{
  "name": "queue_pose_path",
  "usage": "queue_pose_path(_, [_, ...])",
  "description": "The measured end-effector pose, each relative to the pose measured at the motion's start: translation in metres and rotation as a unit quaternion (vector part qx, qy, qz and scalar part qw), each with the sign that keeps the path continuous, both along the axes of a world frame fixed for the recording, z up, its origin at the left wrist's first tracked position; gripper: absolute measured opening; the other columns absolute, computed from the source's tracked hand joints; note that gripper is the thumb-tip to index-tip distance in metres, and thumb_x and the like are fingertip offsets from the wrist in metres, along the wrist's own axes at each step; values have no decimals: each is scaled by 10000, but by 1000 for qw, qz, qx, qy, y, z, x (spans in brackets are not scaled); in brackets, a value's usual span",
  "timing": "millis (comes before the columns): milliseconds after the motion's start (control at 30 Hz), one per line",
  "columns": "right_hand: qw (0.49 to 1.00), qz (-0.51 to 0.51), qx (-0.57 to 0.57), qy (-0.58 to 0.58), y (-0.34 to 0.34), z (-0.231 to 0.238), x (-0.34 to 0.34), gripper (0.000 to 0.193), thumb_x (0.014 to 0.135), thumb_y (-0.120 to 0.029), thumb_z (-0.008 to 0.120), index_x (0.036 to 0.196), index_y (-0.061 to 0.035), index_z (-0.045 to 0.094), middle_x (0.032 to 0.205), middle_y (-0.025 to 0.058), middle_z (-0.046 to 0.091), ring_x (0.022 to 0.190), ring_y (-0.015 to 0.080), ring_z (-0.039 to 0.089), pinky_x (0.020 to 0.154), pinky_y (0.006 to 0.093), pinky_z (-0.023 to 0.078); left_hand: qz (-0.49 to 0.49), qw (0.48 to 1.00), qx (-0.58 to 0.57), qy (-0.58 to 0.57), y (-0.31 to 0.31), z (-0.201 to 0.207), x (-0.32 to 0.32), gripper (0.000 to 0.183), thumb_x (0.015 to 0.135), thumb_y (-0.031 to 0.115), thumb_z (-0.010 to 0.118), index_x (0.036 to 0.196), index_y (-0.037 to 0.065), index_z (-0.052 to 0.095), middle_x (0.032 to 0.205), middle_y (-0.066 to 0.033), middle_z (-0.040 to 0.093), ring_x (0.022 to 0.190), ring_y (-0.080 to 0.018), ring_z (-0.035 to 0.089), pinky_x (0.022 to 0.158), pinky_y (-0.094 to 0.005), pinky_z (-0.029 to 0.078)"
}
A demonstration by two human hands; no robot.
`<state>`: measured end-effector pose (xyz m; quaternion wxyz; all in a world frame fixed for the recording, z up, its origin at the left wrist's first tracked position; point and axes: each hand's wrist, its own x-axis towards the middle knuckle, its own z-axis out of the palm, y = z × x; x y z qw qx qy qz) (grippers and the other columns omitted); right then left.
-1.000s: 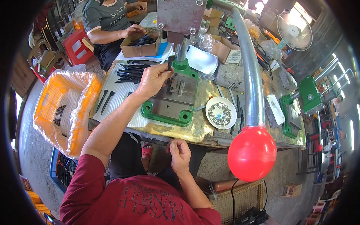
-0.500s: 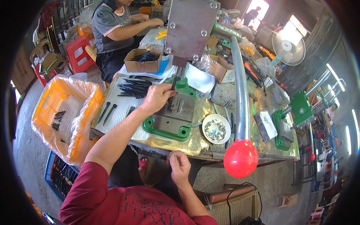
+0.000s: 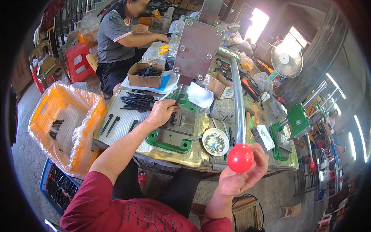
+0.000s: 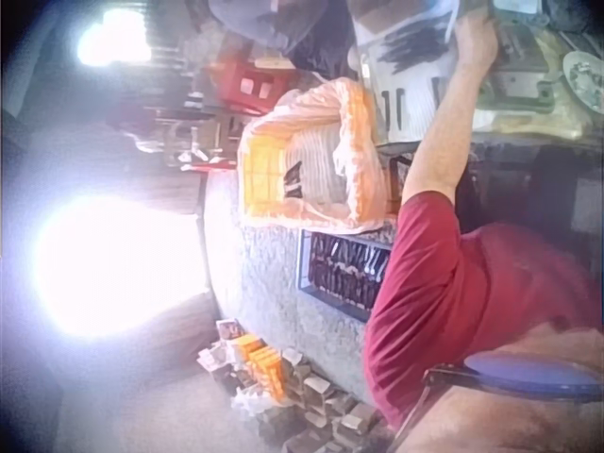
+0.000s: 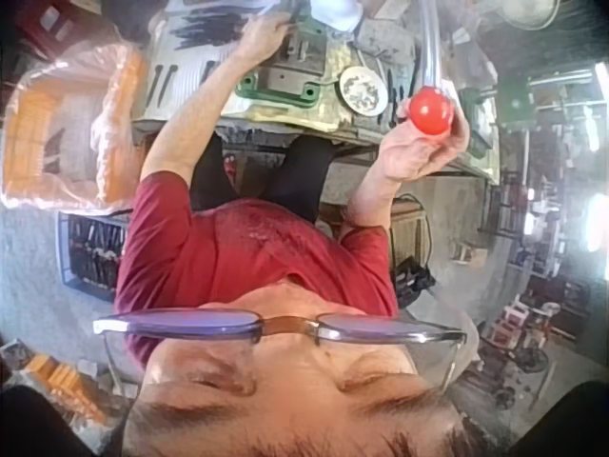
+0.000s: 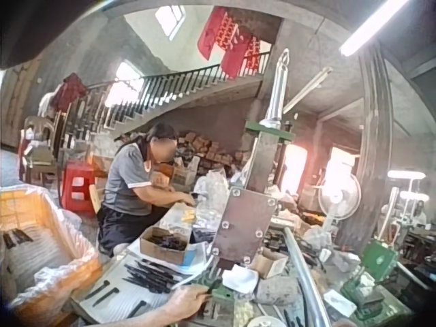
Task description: The person assembles hair clips by inserting small metal pins from a dish into the plastic clip components by hand and fastening them using a manual press machine.
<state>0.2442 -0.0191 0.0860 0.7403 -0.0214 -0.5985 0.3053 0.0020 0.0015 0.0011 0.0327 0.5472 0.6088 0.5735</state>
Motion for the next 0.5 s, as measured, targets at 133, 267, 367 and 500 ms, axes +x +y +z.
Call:
queue_pose_path(133, [996, -32, 50, -71, -11, 25, -4, 559, 727, -438, 557, 1067, -21, 406, 1011, 179, 414, 697, 177, 500, 589, 252, 447, 2, 1000, 14, 5, 0, -1, 1, 105, 702, 72, 578, 746, -12, 532, 653, -165, 509, 576, -291, 494, 540, -308, 395])
queue_pose_path(267, [991, -27, 56, -115, -17, 39, -8, 495, 714, -363, 605, 1033, -28, 432, 1024, 183, 406, 659, 146, 499, 579, 242, 449, 2, 1000, -3, -1, -2, 0, 1, 101, 704, 69, 573, 752, -10, 534, 665, -168, 514, 593, -305, 502, 545, -316, 399])
queue_pose_path(367, [987, -35, 50, -150, -25, 50, -9, 411, 718, -296, 616, 964, -6, 459, 993, 177, 435, 629, 125, 489, 560, 225, 436, 4, 1000, -5, -2, -1, -1, -1, 99, 705, 66, 567, 757, -11, 534, 671, -167, 517, 596, -305, 502, 553, -317, 403])
queue_pose_path(500, [981, -40, 54, -180, -26, 56, -8, 268, 736, -207, 601, 826, 18, 486, 910, 158, 499, 551, 82, 450, 513, 188, 389, 2, 1000, -4, -2, -3, -4, 3, 97, 707, 64, 562, 763, -11, 536, 685, -171, 521, 618, -312, 517, 563, -315, 408])
